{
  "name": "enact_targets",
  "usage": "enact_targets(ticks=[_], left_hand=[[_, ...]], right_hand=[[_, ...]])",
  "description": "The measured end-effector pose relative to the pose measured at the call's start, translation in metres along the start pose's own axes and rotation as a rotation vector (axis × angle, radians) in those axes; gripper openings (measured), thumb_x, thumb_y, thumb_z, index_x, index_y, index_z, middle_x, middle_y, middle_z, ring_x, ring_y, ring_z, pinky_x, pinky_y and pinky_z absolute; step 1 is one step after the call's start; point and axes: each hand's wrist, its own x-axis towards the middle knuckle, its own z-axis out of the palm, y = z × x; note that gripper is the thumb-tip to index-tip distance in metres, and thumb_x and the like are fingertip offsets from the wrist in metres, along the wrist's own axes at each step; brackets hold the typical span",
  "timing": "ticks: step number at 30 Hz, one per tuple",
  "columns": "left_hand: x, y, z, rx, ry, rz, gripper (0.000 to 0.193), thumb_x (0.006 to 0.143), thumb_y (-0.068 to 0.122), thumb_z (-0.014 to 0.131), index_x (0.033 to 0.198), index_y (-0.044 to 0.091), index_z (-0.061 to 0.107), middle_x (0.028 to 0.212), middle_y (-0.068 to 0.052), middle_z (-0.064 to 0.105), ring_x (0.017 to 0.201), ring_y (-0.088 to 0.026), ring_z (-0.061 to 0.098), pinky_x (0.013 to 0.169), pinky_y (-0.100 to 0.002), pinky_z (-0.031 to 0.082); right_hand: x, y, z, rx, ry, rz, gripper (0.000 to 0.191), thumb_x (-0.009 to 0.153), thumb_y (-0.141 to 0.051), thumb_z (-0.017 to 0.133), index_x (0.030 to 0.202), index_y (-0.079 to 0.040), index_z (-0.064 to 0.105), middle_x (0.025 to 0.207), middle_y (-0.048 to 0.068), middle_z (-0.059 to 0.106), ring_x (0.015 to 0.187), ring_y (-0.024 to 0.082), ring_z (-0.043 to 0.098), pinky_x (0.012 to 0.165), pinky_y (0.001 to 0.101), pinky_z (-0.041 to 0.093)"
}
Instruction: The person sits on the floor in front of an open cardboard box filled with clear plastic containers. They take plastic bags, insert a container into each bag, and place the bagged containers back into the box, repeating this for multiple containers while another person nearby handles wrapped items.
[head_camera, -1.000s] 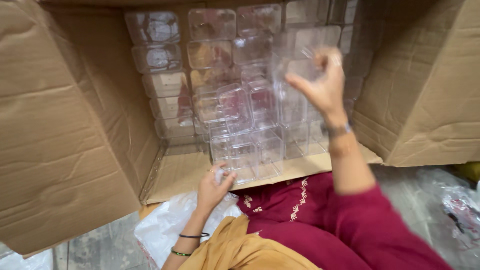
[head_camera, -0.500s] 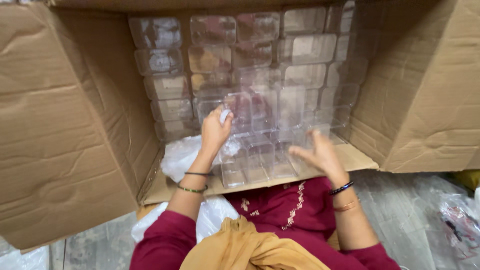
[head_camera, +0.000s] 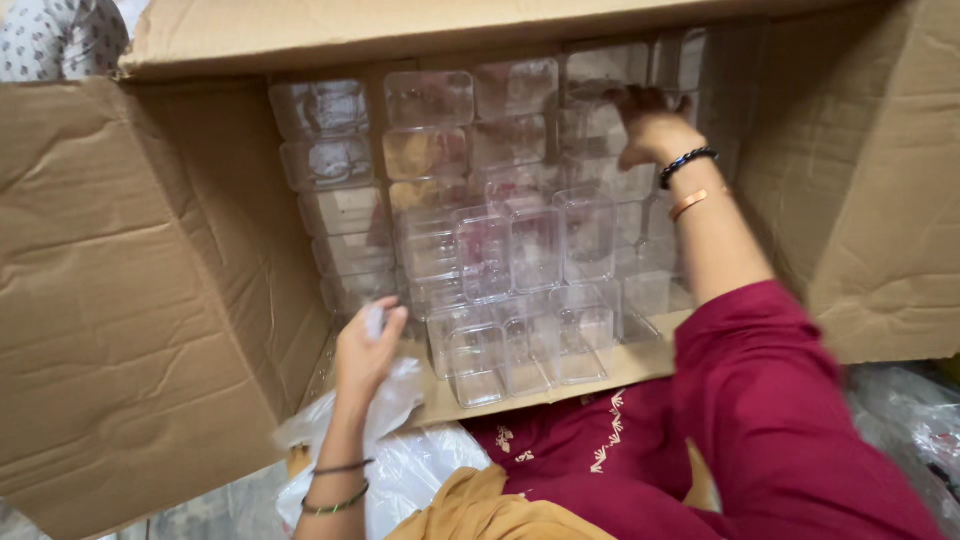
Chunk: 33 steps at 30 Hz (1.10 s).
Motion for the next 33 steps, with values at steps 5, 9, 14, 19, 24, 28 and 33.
enact_targets(ticks=[5,9,14,19,24,28,33], left_hand=[[-0.033,-0.022,-0.013,-0.020,-0.002,-0.148,0.033,0.091,0.029,0.076,0.114,0.006,0.077,0.084,0.000,0.069,0.072,-0.007,0.056,0.064,-0.026,0.047],[-0.048,-0.029,0.000,-0.034,-0.068,-0.135,0.034,0.092,0.030,0.076,0.114,0.004,0.076,0.083,0.001,0.069,0.071,-0.006,0.056,0.063,-0.025,0.047],[-0.058,-0.035,-0.010,0.011,-0.051,-0.096,0.036,0.092,0.030,0.075,0.116,0.004,0.075,0.087,0.000,0.073,0.076,-0.007,0.060,0.068,-0.025,0.050],[-0.065,-0.040,-0.010,-0.054,-0.120,-0.067,0.044,0.089,0.030,0.077,0.123,0.003,0.072,0.101,-0.005,0.075,0.090,-0.009,0.065,0.080,-0.026,0.053],[-0.073,-0.041,0.026,0.019,-0.277,-0.004,0.061,0.081,0.031,0.083,0.132,0.003,0.065,0.116,-0.010,0.075,0.102,-0.012,0.068,0.086,-0.029,0.054],[-0.084,-0.043,0.048,0.171,-0.186,0.072,0.060,0.083,0.032,0.085,0.130,0.000,0.067,0.113,-0.012,0.075,0.103,-0.014,0.068,0.090,-0.030,0.052],[-0.093,-0.054,0.046,-0.114,-0.113,-0.055,0.047,0.088,0.034,0.077,0.123,0.002,0.071,0.100,-0.007,0.075,0.089,-0.011,0.065,0.081,-0.028,0.053]], right_hand=[[-0.002,0.025,0.008,-0.133,0.135,-0.204,0.110,0.057,-0.032,0.095,0.154,-0.015,0.046,0.145,0.020,0.054,0.138,0.042,0.043,0.108,0.0740,0.028],[-0.037,0.025,-0.001,-0.288,0.307,-0.157,0.097,0.065,-0.036,0.091,0.148,-0.006,0.050,0.139,0.020,0.059,0.133,0.040,0.050,0.112,0.0648,0.033],[-0.180,0.011,0.010,0.301,0.635,0.059,0.097,0.080,-0.045,0.090,0.148,0.003,0.042,0.132,0.022,0.067,0.118,0.038,0.064,0.102,0.0450,0.052],[-0.309,-0.048,0.078,0.702,0.390,0.374,0.118,0.068,-0.050,0.090,0.155,0.000,0.028,0.108,0.026,0.071,0.096,0.039,0.073,0.084,0.0473,0.057],[-0.329,-0.087,0.111,0.562,0.375,0.257,0.120,0.078,-0.048,0.088,0.161,0.001,0.017,0.122,0.033,0.066,0.108,0.048,0.065,0.092,0.0507,0.053],[-0.303,-0.060,0.087,0.462,0.105,0.345,0.110,0.086,-0.050,0.081,0.162,-0.002,0.017,0.127,0.036,0.060,0.116,0.049,0.061,0.098,0.0506,0.051],[-0.188,-0.009,0.036,0.391,0.451,-0.038,0.083,0.094,-0.044,0.078,0.153,0.004,0.044,0.144,0.029,0.057,0.133,0.043,0.055,0.110,0.0453,0.046]])
